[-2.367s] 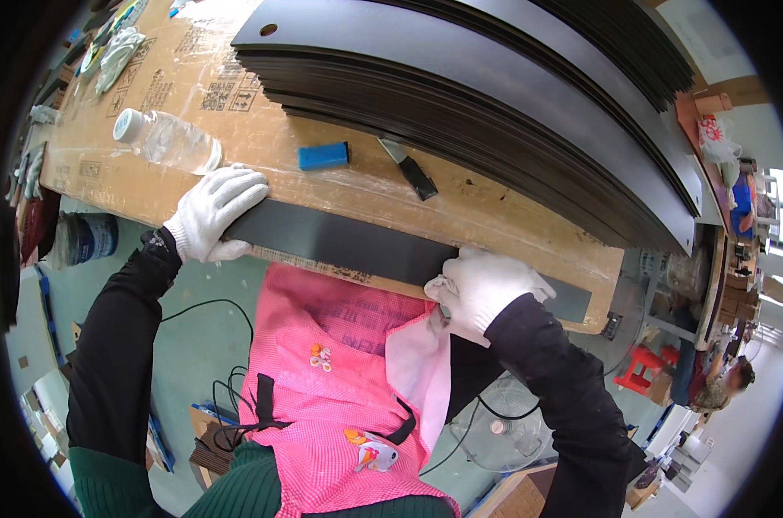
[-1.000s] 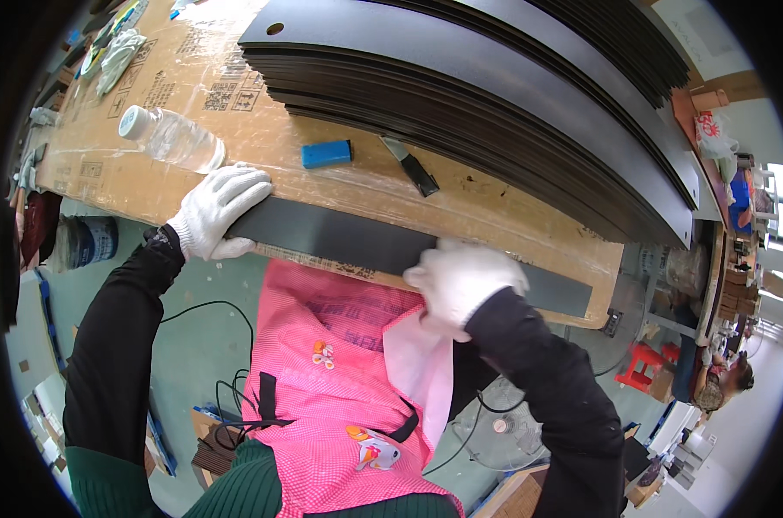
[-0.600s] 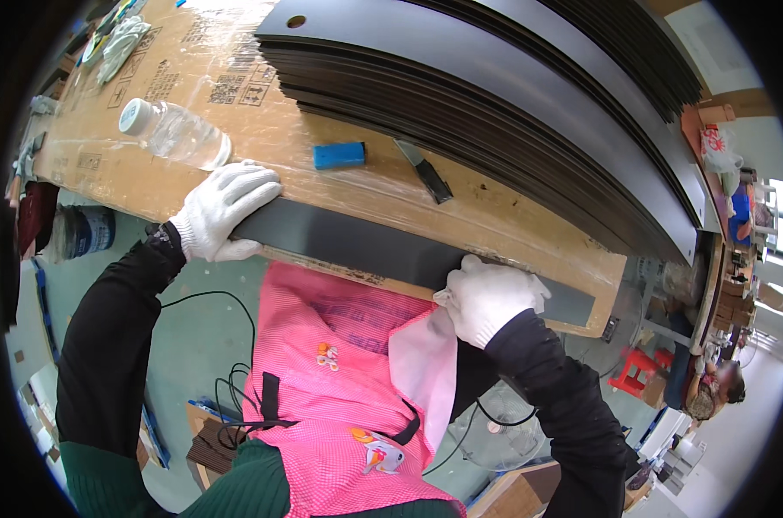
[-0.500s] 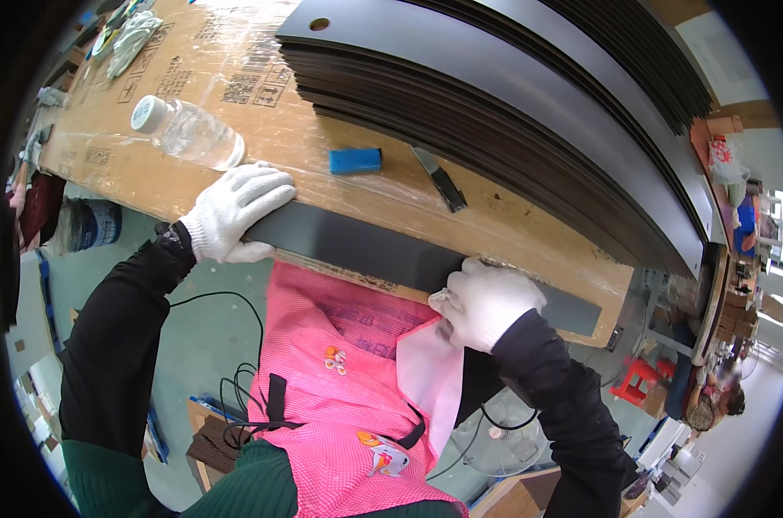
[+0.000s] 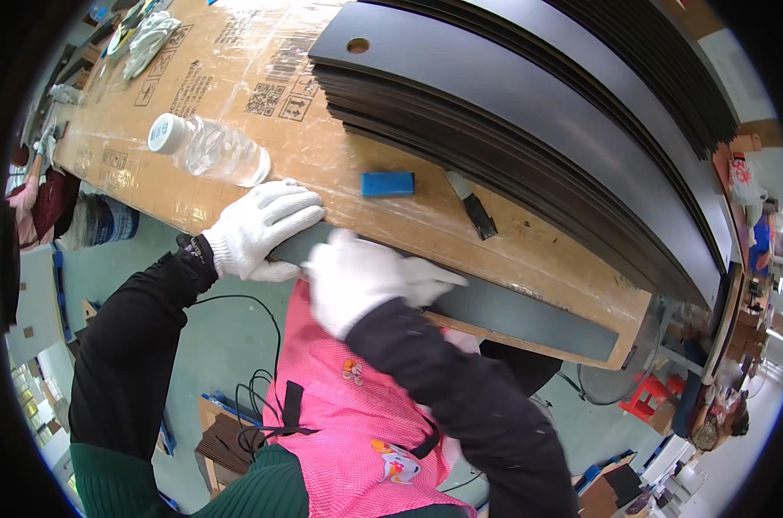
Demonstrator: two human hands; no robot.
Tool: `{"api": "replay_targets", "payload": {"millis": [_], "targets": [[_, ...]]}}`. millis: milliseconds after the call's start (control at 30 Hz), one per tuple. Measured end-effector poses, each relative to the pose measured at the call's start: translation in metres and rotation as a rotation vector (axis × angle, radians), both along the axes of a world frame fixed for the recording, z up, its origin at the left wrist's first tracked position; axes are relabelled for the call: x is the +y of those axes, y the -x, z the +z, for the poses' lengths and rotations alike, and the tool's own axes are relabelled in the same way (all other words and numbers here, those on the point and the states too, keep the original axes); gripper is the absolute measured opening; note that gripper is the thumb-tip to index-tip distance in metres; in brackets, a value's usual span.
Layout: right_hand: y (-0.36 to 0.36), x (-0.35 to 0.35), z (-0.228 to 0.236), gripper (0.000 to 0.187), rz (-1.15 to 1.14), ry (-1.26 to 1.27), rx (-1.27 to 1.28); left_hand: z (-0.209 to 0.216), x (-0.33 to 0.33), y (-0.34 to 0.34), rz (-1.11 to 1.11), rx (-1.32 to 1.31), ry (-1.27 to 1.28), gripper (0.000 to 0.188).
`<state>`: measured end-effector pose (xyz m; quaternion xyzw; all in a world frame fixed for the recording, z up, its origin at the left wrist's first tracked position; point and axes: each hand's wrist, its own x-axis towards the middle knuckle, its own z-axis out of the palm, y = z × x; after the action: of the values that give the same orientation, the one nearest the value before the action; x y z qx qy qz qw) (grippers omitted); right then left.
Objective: The recorder cleans and polishes dark rectangular manufacturing parts using a cloth and a sanding block at a workbench.
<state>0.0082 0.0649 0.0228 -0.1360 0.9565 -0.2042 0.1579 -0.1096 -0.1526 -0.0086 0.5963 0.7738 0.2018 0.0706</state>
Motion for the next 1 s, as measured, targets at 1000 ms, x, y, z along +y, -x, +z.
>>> {"api": "replay_targets", "payload": {"millis": [1000], "targets": [[-0.306, 0.496, 0.041, 0.038, -1.699, 1.258, 1.165, 0.052, 0.04, -0.08, 0.176, 0.255, -0.128, 0.076]]}}
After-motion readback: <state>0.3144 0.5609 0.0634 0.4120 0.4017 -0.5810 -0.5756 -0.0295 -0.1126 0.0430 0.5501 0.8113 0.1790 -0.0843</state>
